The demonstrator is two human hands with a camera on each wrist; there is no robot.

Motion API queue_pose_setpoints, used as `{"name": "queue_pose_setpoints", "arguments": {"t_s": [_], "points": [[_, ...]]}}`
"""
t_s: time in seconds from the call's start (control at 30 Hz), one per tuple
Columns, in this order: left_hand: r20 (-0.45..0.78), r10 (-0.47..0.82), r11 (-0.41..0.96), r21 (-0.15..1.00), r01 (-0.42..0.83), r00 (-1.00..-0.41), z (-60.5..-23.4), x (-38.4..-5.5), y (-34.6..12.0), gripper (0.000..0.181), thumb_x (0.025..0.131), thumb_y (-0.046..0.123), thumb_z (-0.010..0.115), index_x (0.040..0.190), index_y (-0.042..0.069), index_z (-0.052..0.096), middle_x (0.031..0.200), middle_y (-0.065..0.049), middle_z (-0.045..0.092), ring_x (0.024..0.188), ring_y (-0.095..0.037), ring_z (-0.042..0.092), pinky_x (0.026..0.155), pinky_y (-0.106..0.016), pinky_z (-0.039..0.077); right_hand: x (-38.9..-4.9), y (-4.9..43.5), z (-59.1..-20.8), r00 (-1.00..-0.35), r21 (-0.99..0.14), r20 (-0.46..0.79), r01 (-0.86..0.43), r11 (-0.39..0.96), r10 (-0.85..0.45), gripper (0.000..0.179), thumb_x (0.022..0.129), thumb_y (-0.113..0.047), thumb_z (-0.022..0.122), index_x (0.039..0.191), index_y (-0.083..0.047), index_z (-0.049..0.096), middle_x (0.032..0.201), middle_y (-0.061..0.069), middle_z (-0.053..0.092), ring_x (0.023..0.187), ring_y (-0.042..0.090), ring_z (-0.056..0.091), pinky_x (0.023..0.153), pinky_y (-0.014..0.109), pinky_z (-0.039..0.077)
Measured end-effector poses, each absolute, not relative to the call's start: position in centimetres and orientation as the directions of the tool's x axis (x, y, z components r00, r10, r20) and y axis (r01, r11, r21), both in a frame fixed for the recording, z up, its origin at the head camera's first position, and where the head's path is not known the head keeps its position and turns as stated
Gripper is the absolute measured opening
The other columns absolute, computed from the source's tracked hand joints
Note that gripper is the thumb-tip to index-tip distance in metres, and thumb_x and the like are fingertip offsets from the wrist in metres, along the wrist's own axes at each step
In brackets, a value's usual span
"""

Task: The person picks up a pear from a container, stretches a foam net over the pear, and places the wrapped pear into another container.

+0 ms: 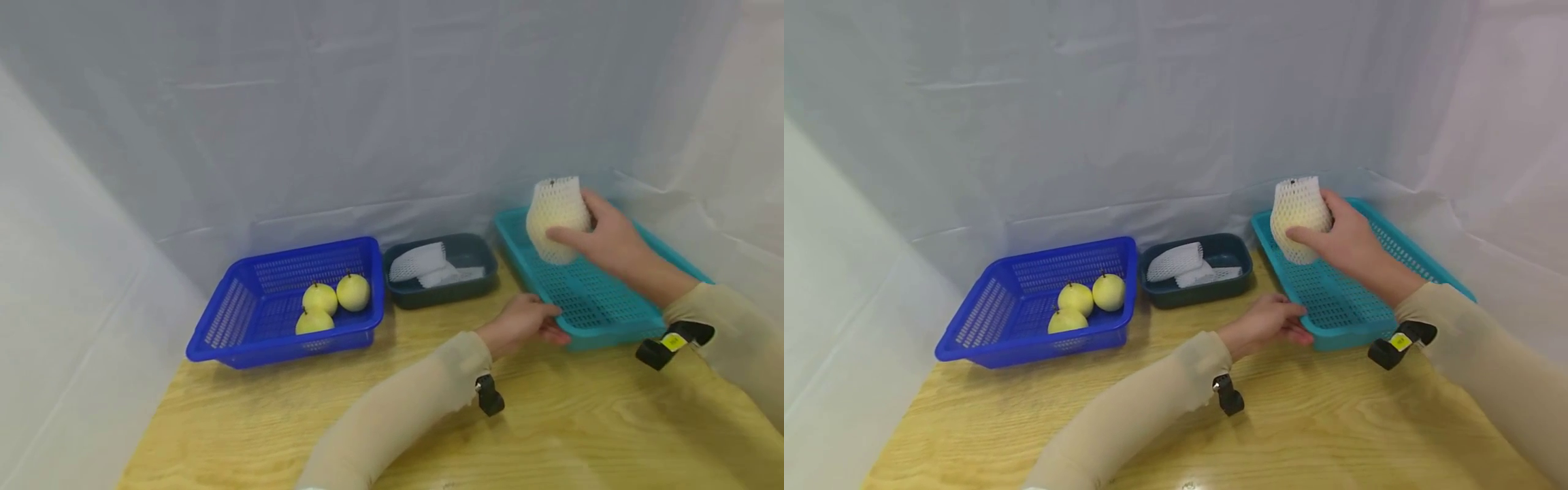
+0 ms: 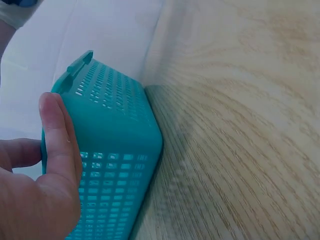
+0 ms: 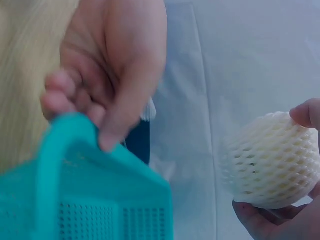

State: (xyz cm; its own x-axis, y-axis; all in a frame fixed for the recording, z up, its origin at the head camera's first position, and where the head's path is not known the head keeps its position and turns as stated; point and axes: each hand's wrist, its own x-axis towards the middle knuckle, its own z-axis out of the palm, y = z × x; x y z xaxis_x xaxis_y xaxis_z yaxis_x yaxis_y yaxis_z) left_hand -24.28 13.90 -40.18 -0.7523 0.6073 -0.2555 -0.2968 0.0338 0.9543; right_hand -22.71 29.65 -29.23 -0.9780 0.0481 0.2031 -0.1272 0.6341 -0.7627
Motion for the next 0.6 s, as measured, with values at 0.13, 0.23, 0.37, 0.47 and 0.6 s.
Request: {"name": "queue_pose_setpoints", "arguments": {"t_s": [0.13,0.23,0.37,0.47,0.6], "points": [[-0.275,0.605,0.05,0.95,-0.31,-0.747,-40.0,-24.2,13.9,0.023,0.101,0.008,0.056,0.112,-0.012,0.063,0.085,-0.03,0.07,0.099,-0.049,0.068,0.086,-0.044,0.059,-24.3,30.6,-28.7,-0.978,-0.728,0.207,-0.128,0.674,0.038,0.089,0.095,-0.048,0.065,0.161,-0.01,0.018,0.142,0.028,0.045,0.121,0.044,0.052,0.083,0.052,0.049],[-0.284,0.6,0.064,0.949,-0.309,-0.748,-40.0,-24.2,13.9,0.025,0.101,0.01,0.056,0.11,-0.012,0.065,0.091,-0.033,0.07,0.099,-0.047,0.069,0.09,-0.042,0.057,-25.8,31.3,-28.5,-0.982,-0.685,0.187,-0.106,0.721,0.034,0.091,0.094,-0.052,0.064,0.16,-0.006,0.019,0.141,0.03,0.045,0.119,0.046,0.052,0.08,0.051,0.05],[-0.304,0.588,0.071,0.943,-0.327,-0.749,-40.0,-24.1,13.9,0.025,0.101,0.012,0.056,0.11,-0.009,0.066,0.088,-0.028,0.072,0.098,-0.042,0.071,0.099,-0.043,0.053,-27.2,32.0,-28.3,-0.988,-0.647,0.157,-0.094,0.757,0.011,0.094,0.094,-0.054,0.063,0.16,-0.005,0.018,0.142,0.031,0.044,0.117,0.046,0.052,0.079,0.052,0.051],[-0.312,0.577,0.063,0.939,-0.339,-0.755,-40.1,-23.9,13.9,0.022,0.102,0.012,0.055,0.105,-0.007,0.066,0.077,-0.02,0.07,0.096,-0.04,0.072,0.104,-0.044,0.049,-28.2,32.5,-28.4,-0.989,-0.627,0.151,-0.105,0.772,-0.012,0.092,0.094,-0.052,0.064,0.159,-0.003,0.02,0.14,0.031,0.046,0.115,0.046,0.054,0.079,0.053,0.052],[-0.302,0.559,0.034,0.939,-0.342,-0.772,-40.2,-23.6,14.0,0.02,0.101,0.01,0.055,0.092,-0.005,0.064,0.07,-0.015,0.067,0.096,-0.04,0.072,0.104,-0.045,0.049,-29.9,33.3,-28.8,-0.986,-0.577,0.157,-0.136,0.805,-0.054,0.086,0.094,-0.045,0.067,0.155,0.0,0.027,0.134,0.032,0.051,0.111,0.046,0.057,0.077,0.054,0.053]]}}
